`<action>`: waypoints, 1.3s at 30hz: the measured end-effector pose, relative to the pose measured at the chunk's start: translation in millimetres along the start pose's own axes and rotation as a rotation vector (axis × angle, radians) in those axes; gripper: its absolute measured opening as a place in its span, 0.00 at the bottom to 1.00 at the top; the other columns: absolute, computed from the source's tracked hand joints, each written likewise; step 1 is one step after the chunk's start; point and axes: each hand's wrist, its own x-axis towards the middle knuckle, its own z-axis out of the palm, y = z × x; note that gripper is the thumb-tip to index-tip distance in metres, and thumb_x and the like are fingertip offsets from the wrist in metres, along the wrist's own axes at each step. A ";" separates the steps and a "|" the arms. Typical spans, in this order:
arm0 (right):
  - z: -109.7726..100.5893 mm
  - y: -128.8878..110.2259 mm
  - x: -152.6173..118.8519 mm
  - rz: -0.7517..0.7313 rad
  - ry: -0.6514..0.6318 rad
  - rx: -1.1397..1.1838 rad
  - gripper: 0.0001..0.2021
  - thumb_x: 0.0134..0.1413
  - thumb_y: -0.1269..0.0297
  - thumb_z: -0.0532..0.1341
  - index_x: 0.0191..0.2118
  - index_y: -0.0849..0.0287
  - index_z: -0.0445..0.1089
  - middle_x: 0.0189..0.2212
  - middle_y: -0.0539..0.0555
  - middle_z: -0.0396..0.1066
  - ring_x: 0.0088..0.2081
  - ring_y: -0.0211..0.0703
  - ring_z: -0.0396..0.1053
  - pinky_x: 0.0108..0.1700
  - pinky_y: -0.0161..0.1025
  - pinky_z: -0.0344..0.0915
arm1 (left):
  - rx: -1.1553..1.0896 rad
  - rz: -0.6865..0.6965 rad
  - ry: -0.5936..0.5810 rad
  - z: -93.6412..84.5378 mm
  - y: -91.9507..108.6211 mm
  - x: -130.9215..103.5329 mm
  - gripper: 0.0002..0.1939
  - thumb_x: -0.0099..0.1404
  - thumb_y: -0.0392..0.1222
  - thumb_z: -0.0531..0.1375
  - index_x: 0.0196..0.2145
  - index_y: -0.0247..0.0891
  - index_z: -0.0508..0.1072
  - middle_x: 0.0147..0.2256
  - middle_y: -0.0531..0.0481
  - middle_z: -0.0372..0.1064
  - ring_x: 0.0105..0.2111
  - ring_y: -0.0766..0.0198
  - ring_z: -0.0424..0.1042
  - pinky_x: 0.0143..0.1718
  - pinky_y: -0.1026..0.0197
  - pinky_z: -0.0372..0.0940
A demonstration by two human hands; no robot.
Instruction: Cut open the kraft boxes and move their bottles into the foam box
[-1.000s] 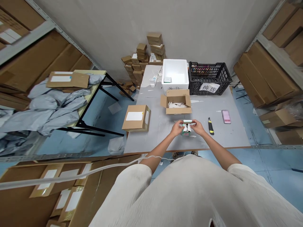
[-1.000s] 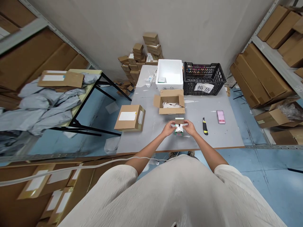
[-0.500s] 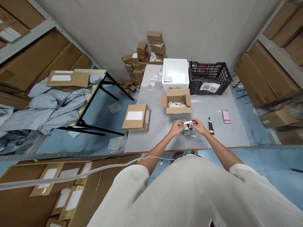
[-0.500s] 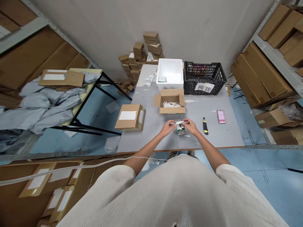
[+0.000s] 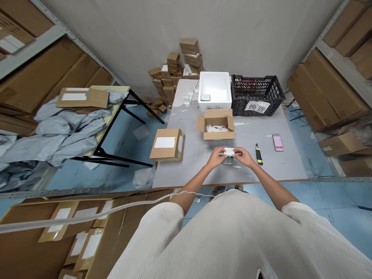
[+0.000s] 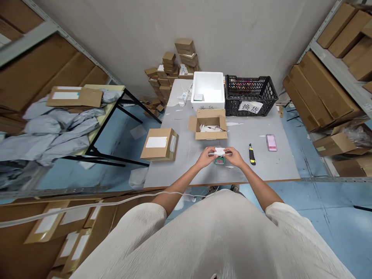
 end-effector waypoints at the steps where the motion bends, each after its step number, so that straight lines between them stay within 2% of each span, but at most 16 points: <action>1: 1.3 0.0 -0.2 -0.015 -0.002 -0.020 0.20 0.56 0.47 0.72 0.47 0.55 0.79 0.56 0.61 0.76 0.52 0.51 0.79 0.56 0.52 0.79 | 0.027 0.003 0.004 0.2 -0.7 0.9 0.12 0.62 0.37 0.72 0.43 0.41 0.77 0.59 0.42 0.71 0.57 0.54 0.77 0.55 0.52 0.77; 6: 0.0 2.4 -3.1 -0.082 -0.039 -0.150 0.15 0.58 0.54 0.69 0.48 0.54 0.80 0.59 0.62 0.74 0.56 0.54 0.77 0.56 0.54 0.80 | 0.144 0.044 -0.019 -0.7 -5.1 0.7 0.13 0.63 0.32 0.68 0.44 0.42 0.78 0.59 0.43 0.72 0.59 0.54 0.75 0.55 0.53 0.77; 11: -3.6 12.5 -6.8 -0.149 -0.084 -0.248 0.14 0.61 0.57 0.66 0.50 0.52 0.79 0.62 0.62 0.71 0.54 0.54 0.77 0.54 0.54 0.80 | 0.222 0.117 -0.043 -0.3 -12.6 -1.7 0.12 0.65 0.36 0.68 0.46 0.42 0.79 0.58 0.42 0.71 0.58 0.52 0.76 0.52 0.52 0.77; 15: -2.0 16.2 -9.3 -0.155 -0.100 -0.327 0.14 0.63 0.56 0.65 0.52 0.52 0.77 0.65 0.63 0.68 0.59 0.57 0.75 0.54 0.54 0.78 | 0.257 0.135 -0.022 2.9 -19.2 -0.3 0.09 0.69 0.37 0.65 0.47 0.42 0.78 0.57 0.43 0.71 0.56 0.54 0.76 0.51 0.53 0.77; 21: -1.6 11.7 -11.0 -0.251 -0.145 -0.558 0.13 0.62 0.57 0.69 0.50 0.51 0.74 0.74 0.62 0.63 0.69 0.64 0.67 0.67 0.60 0.69 | 0.347 0.131 -0.057 2.6 -22.7 -0.6 0.12 0.67 0.38 0.65 0.48 0.42 0.78 0.58 0.43 0.69 0.56 0.53 0.76 0.52 0.52 0.77; 25: 0.1 11.9 -8.3 -0.273 -0.201 -0.630 0.14 0.59 0.59 0.71 0.49 0.51 0.72 0.74 0.62 0.64 0.66 0.65 0.68 0.65 0.62 0.70 | 0.427 0.141 -0.110 -0.6 -17.5 -2.4 0.12 0.67 0.38 0.66 0.49 0.42 0.77 0.66 0.41 0.66 0.64 0.48 0.72 0.60 0.46 0.74; 31: 2.5 17.0 -5.3 -0.257 -0.199 -0.630 0.16 0.54 0.64 0.70 0.48 0.51 0.69 0.69 0.63 0.70 0.62 0.64 0.72 0.63 0.60 0.71 | 0.483 0.183 -0.169 -1.0 -4.5 -6.6 0.17 0.67 0.37 0.66 0.53 0.43 0.74 0.69 0.39 0.65 0.72 0.46 0.65 0.72 0.40 0.63; 35: -2.4 17.6 -4.9 -0.245 -0.203 -0.605 0.16 0.53 0.66 0.68 0.48 0.52 0.69 0.68 0.64 0.70 0.61 0.62 0.74 0.61 0.57 0.71 | 0.512 0.199 -0.258 2.7 3.2 -7.6 0.25 0.63 0.38 0.72 0.56 0.43 0.72 0.72 0.37 0.62 0.73 0.43 0.62 0.72 0.38 0.62; 39: -9.9 14.4 -7.0 -0.224 -0.205 -0.572 0.16 0.52 0.65 0.67 0.47 0.51 0.67 0.67 0.63 0.71 0.55 0.59 0.77 0.56 0.54 0.73 | 0.570 0.180 -0.242 13.2 10.5 -4.5 0.23 0.63 0.37 0.72 0.54 0.43 0.71 0.70 0.36 0.63 0.70 0.40 0.66 0.68 0.37 0.66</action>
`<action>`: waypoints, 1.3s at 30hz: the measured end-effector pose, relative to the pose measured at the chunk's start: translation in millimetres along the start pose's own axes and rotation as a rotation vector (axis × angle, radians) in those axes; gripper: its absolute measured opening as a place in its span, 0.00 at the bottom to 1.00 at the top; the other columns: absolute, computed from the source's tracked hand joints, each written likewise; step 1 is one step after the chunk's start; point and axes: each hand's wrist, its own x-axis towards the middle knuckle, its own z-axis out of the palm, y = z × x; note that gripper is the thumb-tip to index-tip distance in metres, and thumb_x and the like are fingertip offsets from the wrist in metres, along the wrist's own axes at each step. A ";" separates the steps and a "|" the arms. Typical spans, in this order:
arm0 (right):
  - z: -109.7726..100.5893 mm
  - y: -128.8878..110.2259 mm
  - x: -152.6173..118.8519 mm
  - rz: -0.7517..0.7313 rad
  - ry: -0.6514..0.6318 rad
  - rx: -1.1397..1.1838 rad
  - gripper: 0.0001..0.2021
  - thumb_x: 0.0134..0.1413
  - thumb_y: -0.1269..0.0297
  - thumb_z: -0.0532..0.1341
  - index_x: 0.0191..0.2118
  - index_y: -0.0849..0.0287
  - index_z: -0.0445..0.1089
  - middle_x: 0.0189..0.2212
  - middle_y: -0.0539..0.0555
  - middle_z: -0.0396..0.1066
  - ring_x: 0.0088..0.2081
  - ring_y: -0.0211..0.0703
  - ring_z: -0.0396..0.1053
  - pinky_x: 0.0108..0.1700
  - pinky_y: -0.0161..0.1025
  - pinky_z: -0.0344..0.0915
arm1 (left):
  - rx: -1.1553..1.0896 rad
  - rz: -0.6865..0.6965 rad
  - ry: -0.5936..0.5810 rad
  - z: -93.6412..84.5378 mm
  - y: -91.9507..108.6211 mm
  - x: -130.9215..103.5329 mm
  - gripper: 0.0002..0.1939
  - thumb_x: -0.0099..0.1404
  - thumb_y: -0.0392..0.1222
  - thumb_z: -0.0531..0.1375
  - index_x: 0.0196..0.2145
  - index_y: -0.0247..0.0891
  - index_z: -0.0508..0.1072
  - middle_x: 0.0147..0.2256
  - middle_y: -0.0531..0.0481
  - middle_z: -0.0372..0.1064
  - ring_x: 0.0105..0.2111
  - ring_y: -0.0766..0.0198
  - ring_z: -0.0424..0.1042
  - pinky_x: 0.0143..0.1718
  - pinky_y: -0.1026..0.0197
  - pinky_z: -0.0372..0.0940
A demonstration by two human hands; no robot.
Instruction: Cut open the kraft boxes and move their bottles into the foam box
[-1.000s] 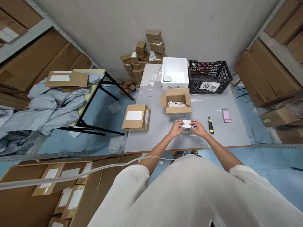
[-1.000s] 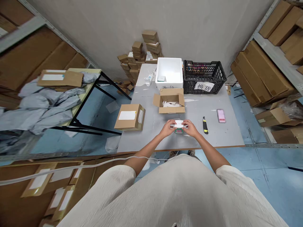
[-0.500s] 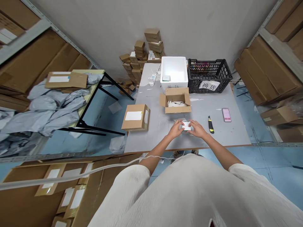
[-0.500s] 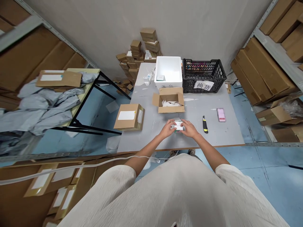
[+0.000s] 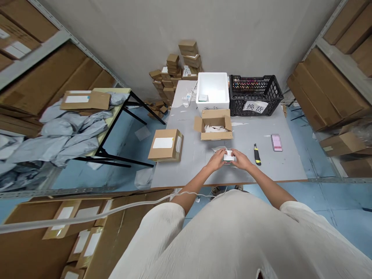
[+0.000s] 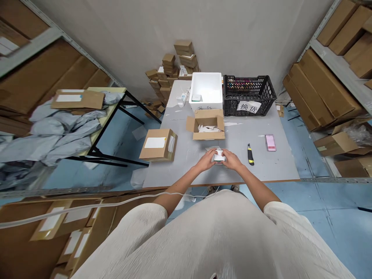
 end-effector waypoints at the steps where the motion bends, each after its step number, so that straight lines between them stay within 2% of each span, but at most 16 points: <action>1: -2.6 -0.4 -1.3 0.004 0.002 0.012 0.16 0.52 0.65 0.67 0.47 0.51 0.67 0.66 0.62 0.72 0.53 0.58 0.77 0.54 0.53 0.73 | 0.010 0.001 0.007 1.5 3.0 2.1 0.23 0.63 0.37 0.72 0.53 0.43 0.71 0.69 0.37 0.65 0.68 0.40 0.67 0.67 0.38 0.66; 7: -30.3 -4.6 -7.5 0.009 0.017 0.114 0.13 0.49 0.63 0.65 0.41 0.50 0.65 0.53 0.56 0.77 0.47 0.53 0.75 0.51 0.47 0.71 | 0.014 0.036 0.016 3.7 20.0 12.4 0.20 0.63 0.38 0.69 0.51 0.44 0.72 0.59 0.41 0.73 0.60 0.43 0.73 0.63 0.41 0.67; 11: -64.2 -8.1 -3.7 0.037 0.026 0.216 0.16 0.46 0.59 0.68 0.41 0.50 0.65 0.42 0.50 0.75 0.42 0.49 0.73 0.46 0.43 0.69 | -0.103 0.036 0.042 -8.2 34.6 21.5 0.20 0.63 0.44 0.70 0.52 0.44 0.73 0.55 0.45 0.76 0.56 0.47 0.74 0.61 0.45 0.69; 14: -94.4 -11.6 5.0 0.074 0.024 0.272 0.17 0.45 0.57 0.69 0.41 0.50 0.65 0.36 0.47 0.73 0.38 0.47 0.70 0.42 0.41 0.67 | -0.281 0.016 0.069 -21.9 49.4 30.6 0.23 0.66 0.51 0.70 0.54 0.42 0.73 0.53 0.45 0.77 0.53 0.52 0.76 0.57 0.50 0.71; 17: -122.0 -16.6 16.2 0.037 0.044 0.302 0.17 0.45 0.56 0.69 0.41 0.50 0.65 0.35 0.47 0.73 0.38 0.47 0.70 0.40 0.41 0.67 | -0.412 0.017 0.095 -35.2 64.2 37.9 0.30 0.66 0.59 0.71 0.58 0.41 0.72 0.54 0.42 0.77 0.51 0.52 0.78 0.54 0.52 0.73; 22: -154.1 -30.0 32.0 -0.079 0.045 0.300 0.17 0.46 0.57 0.69 0.41 0.50 0.65 0.38 0.49 0.74 0.40 0.48 0.71 0.43 0.43 0.69 | -0.373 0.077 0.187 -54.0 83.7 40.4 0.34 0.65 0.60 0.72 0.62 0.42 0.71 0.58 0.39 0.76 0.54 0.49 0.78 0.56 0.49 0.74; 26: -170.4 -46.6 42.3 -0.157 0.009 0.248 0.19 0.50 0.55 0.69 0.46 0.50 0.66 0.43 0.51 0.76 0.42 0.50 0.73 0.45 0.44 0.69 | -0.279 0.093 0.293 -71.7 93.1 36.6 0.33 0.67 0.57 0.70 0.64 0.43 0.70 0.62 0.41 0.74 0.57 0.49 0.76 0.59 0.50 0.72; 30: -181.3 -66.1 56.5 -0.229 -0.025 0.155 0.20 0.53 0.52 0.70 0.48 0.51 0.66 0.45 0.52 0.75 0.42 0.51 0.71 0.44 0.44 0.67 | -0.201 0.080 0.325 -92.7 93.9 32.0 0.32 0.68 0.56 0.69 0.66 0.44 0.71 0.63 0.41 0.73 0.58 0.48 0.76 0.59 0.49 0.73; 35: -186.1 -92.6 80.5 -0.227 -0.015 0.006 0.20 0.51 0.53 0.71 0.46 0.50 0.66 0.39 0.51 0.75 0.38 0.51 0.70 0.41 0.42 0.64 | -0.165 0.100 0.343 -119.6 84.0 32.1 0.32 0.68 0.53 0.70 0.66 0.44 0.72 0.63 0.42 0.73 0.59 0.47 0.75 0.61 0.48 0.72; 39: -185.4 -112.2 106.3 -0.221 0.067 -0.058 0.19 0.51 0.54 0.71 0.45 0.50 0.66 0.41 0.51 0.75 0.39 0.52 0.72 0.41 0.41 0.63 | -0.179 0.143 0.398 -142.3 67.6 41.7 0.33 0.69 0.49 0.69 0.69 0.46 0.69 0.66 0.43 0.71 0.62 0.48 0.74 0.64 0.47 0.71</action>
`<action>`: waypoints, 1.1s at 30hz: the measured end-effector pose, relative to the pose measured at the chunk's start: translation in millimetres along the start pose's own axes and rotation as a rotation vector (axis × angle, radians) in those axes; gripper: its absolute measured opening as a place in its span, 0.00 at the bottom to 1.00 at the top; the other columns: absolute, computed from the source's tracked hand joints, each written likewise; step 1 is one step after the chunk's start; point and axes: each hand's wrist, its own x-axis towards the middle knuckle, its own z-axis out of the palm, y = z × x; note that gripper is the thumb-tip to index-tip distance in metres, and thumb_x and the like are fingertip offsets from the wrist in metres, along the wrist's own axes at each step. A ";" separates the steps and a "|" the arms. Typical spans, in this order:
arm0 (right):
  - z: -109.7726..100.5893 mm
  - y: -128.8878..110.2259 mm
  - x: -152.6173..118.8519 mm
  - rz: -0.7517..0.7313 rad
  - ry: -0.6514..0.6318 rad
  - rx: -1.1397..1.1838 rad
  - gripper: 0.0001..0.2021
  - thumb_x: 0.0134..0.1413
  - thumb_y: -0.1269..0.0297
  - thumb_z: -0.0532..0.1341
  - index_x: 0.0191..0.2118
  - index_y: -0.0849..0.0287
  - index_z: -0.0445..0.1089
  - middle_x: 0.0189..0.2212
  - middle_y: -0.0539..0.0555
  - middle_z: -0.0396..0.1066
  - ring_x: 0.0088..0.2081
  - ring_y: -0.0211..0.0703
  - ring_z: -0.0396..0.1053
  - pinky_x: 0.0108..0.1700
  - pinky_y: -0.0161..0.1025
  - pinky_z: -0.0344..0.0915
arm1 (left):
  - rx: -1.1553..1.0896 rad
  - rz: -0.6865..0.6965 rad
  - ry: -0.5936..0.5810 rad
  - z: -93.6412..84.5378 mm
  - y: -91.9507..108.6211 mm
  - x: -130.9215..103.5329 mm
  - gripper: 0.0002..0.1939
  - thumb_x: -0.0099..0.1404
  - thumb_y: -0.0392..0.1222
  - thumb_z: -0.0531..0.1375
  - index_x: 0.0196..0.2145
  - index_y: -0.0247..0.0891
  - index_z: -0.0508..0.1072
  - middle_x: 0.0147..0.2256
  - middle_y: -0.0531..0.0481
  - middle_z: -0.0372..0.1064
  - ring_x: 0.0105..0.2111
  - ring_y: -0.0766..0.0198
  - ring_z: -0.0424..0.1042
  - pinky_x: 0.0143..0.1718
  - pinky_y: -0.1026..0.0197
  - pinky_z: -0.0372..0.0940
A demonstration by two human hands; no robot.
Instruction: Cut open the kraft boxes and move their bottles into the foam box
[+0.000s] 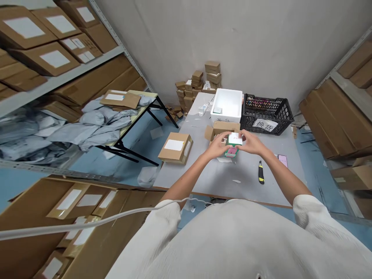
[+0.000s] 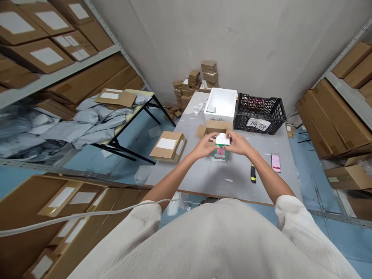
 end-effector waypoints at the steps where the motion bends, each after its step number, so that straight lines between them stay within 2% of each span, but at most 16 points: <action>1: 0.3 -2.2 8.3 -0.002 0.022 -0.020 0.19 0.50 0.55 0.71 0.45 0.50 0.66 0.42 0.51 0.76 0.40 0.52 0.72 0.41 0.42 0.63 | -0.017 0.016 0.016 -4.9 -5.4 4.5 0.34 0.69 0.49 0.68 0.70 0.46 0.67 0.67 0.42 0.70 0.62 0.48 0.73 0.64 0.46 0.71; 4: 0.0 -5.2 35.4 -0.005 0.097 -0.080 0.19 0.50 0.57 0.71 0.46 0.50 0.66 0.44 0.53 0.76 0.40 0.51 0.72 0.41 0.42 0.64 | -0.067 0.043 0.056 -19.3 -26.6 15.7 0.34 0.73 0.49 0.65 0.73 0.45 0.64 0.69 0.39 0.67 0.63 0.48 0.74 0.64 0.46 0.72; 8: -1.2 -2.5 75.6 0.000 0.204 -0.149 0.19 0.53 0.59 0.68 0.49 0.50 0.66 0.50 0.56 0.75 0.42 0.52 0.71 0.42 0.43 0.65 | -0.086 0.036 0.059 -37.6 -62.9 23.7 0.28 0.76 0.51 0.60 0.70 0.44 0.67 0.69 0.38 0.67 0.62 0.49 0.75 0.64 0.47 0.72; 12: 2.3 6.8 118.7 0.018 0.291 -0.211 0.20 0.55 0.59 0.66 0.53 0.50 0.65 0.55 0.58 0.74 0.44 0.53 0.71 0.43 0.44 0.67 | -0.077 -0.017 0.041 -53.3 -96.7 32.4 0.26 0.76 0.49 0.60 0.68 0.44 0.69 0.67 0.39 0.68 0.62 0.50 0.75 0.64 0.47 0.72; 16: 9.3 22.6 159.4 0.042 0.350 -0.261 0.21 0.57 0.59 0.65 0.55 0.51 0.64 0.60 0.61 0.71 0.48 0.55 0.71 0.45 0.46 0.68 | -0.062 -0.064 0.036 -65.3 -118.4 50.2 0.25 0.75 0.44 0.60 0.67 0.43 0.71 0.66 0.40 0.70 0.62 0.49 0.75 0.65 0.46 0.71; 21: 20.4 53.5 204.1 0.087 0.363 -0.281 0.21 0.58 0.61 0.63 0.57 0.51 0.64 0.64 0.64 0.69 0.53 0.59 0.71 0.48 0.49 0.69 | -0.019 -0.084 0.031 -74.5 -136.1 82.1 0.25 0.74 0.42 0.60 0.67 0.44 0.72 0.65 0.41 0.70 0.64 0.47 0.73 0.66 0.45 0.69; 26: 36.7 96.5 246.1 0.111 0.345 -0.300 0.20 0.58 0.62 0.62 0.55 0.51 0.64 0.65 0.63 0.68 0.55 0.59 0.71 0.48 0.48 0.69 | -0.021 -0.101 0.013 -76.3 -161.5 110.0 0.25 0.74 0.40 0.59 0.66 0.45 0.72 0.67 0.42 0.69 0.66 0.48 0.70 0.65 0.47 0.70; 29: 49.2 123.2 269.1 0.128 0.300 -0.310 0.19 0.58 0.62 0.62 0.55 0.51 0.64 0.63 0.62 0.69 0.53 0.58 0.71 0.46 0.46 0.69 | -0.043 -0.133 -0.001 -75.3 -178.1 120.1 0.25 0.74 0.40 0.59 0.67 0.46 0.72 0.68 0.43 0.67 0.67 0.48 0.69 0.61 0.48 0.73; 33: 68.9 154.5 294.9 0.157 0.225 -0.271 0.18 0.58 0.60 0.62 0.53 0.51 0.64 0.57 0.61 0.72 0.50 0.58 0.70 0.45 0.46 0.67 | -0.038 -0.161 0.000 -74.4 -196.2 126.7 0.24 0.74 0.40 0.59 0.66 0.46 0.72 0.67 0.43 0.69 0.67 0.48 0.70 0.65 0.46 0.71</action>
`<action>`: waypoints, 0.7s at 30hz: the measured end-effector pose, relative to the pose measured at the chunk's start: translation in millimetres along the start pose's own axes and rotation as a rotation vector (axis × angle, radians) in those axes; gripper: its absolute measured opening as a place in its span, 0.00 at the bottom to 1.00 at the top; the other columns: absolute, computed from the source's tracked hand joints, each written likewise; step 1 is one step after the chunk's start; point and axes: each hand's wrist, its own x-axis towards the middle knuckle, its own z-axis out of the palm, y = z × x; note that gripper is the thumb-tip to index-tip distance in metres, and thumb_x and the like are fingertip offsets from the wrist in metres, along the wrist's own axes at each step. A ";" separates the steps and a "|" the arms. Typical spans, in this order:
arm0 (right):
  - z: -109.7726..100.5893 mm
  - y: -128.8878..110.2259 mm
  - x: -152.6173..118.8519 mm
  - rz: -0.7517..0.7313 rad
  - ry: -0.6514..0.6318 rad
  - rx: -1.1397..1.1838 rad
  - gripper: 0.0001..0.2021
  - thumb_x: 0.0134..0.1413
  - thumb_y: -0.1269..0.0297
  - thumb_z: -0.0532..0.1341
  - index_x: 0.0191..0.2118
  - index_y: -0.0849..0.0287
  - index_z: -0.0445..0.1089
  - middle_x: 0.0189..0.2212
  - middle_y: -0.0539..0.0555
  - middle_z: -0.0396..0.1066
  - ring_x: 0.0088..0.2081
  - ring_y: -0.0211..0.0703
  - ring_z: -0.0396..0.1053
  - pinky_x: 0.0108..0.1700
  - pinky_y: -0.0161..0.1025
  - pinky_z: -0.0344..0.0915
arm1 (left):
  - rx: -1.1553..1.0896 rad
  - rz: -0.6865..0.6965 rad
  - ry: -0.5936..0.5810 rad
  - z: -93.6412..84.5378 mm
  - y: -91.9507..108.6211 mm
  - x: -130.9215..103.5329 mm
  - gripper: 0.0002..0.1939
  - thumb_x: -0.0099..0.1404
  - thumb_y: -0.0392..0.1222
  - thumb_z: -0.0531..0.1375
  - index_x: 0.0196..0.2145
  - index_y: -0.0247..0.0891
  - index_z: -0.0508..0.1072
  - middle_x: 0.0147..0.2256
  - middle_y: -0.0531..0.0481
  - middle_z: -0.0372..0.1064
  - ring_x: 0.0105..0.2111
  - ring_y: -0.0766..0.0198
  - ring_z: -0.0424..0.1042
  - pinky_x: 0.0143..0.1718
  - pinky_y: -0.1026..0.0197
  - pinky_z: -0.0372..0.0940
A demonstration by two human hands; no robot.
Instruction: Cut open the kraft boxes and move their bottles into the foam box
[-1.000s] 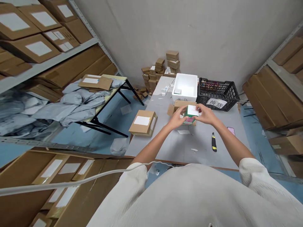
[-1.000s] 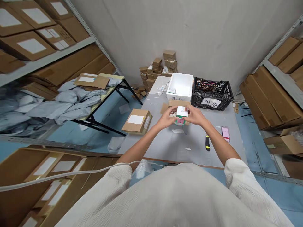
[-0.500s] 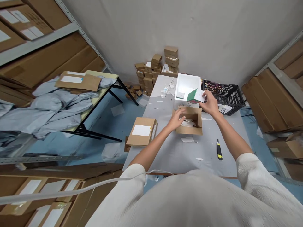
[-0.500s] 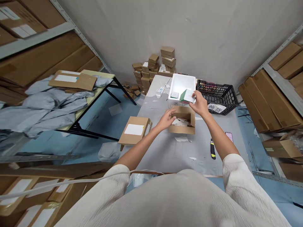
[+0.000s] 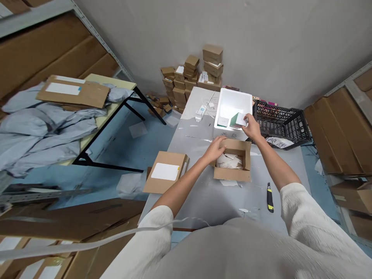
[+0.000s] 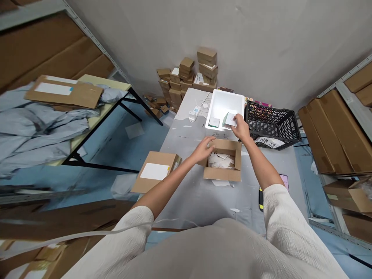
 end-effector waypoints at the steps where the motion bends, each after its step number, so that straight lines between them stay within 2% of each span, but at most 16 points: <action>1: 8.1 4.4 5.1 0.007 -0.017 0.016 0.18 0.58 0.60 0.62 0.53 0.52 0.65 0.55 0.61 0.72 0.48 0.57 0.70 0.45 0.46 0.67 | 0.007 -0.004 0.007 0.0 -3.7 1.3 0.24 0.74 0.40 0.59 0.65 0.45 0.73 0.67 0.43 0.69 0.67 0.48 0.70 0.66 0.46 0.70; 8: 57.5 31.8 33.9 0.057 -0.222 0.082 0.21 0.54 0.54 0.67 0.52 0.50 0.65 0.48 0.57 0.75 0.41 0.55 0.69 0.44 0.48 0.67 | 0.022 -0.049 0.005 1.4 -23.3 3.1 0.23 0.74 0.40 0.60 0.65 0.46 0.74 0.67 0.44 0.70 0.68 0.49 0.69 0.70 0.47 0.66; 13: 76.7 46.3 39.9 0.065 -0.368 0.131 0.23 0.55 0.52 0.67 0.54 0.50 0.66 0.45 0.56 0.76 0.41 0.56 0.73 0.46 0.52 0.71 | 0.009 -0.063 -0.004 1.4 -28.8 2.8 0.22 0.75 0.40 0.60 0.64 0.45 0.74 0.68 0.43 0.68 0.70 0.49 0.68 0.73 0.46 0.63; 15: 80.6 50.2 39.1 0.062 -0.403 0.165 0.22 0.57 0.50 0.66 0.55 0.51 0.67 0.49 0.59 0.77 0.44 0.58 0.75 0.49 0.54 0.73 | 0.009 -0.064 -0.015 1.4 -29.2 2.1 0.22 0.75 0.39 0.59 0.65 0.45 0.74 0.68 0.43 0.68 0.70 0.49 0.68 0.73 0.45 0.63; 18: 84.6 54.0 36.1 0.043 -0.433 0.188 0.25 0.61 0.45 0.64 0.58 0.54 0.67 0.59 0.65 0.74 0.53 0.64 0.75 0.55 0.60 0.73 | 0.020 -0.083 -0.029 2.5 -28.6 0.4 0.22 0.76 0.41 0.59 0.64 0.45 0.74 0.69 0.43 0.68 0.70 0.49 0.67 0.73 0.45 0.63; 21: 88.1 56.3 31.2 0.014 -0.410 0.176 0.29 0.64 0.42 0.63 0.61 0.57 0.68 0.73 0.72 0.60 0.67 0.72 0.66 0.65 0.67 0.67 | 0.027 -0.089 -0.037 4.3 -28.0 -2.2 0.20 0.76 0.42 0.58 0.63 0.44 0.74 0.70 0.43 0.67 0.71 0.50 0.66 0.74 0.45 0.62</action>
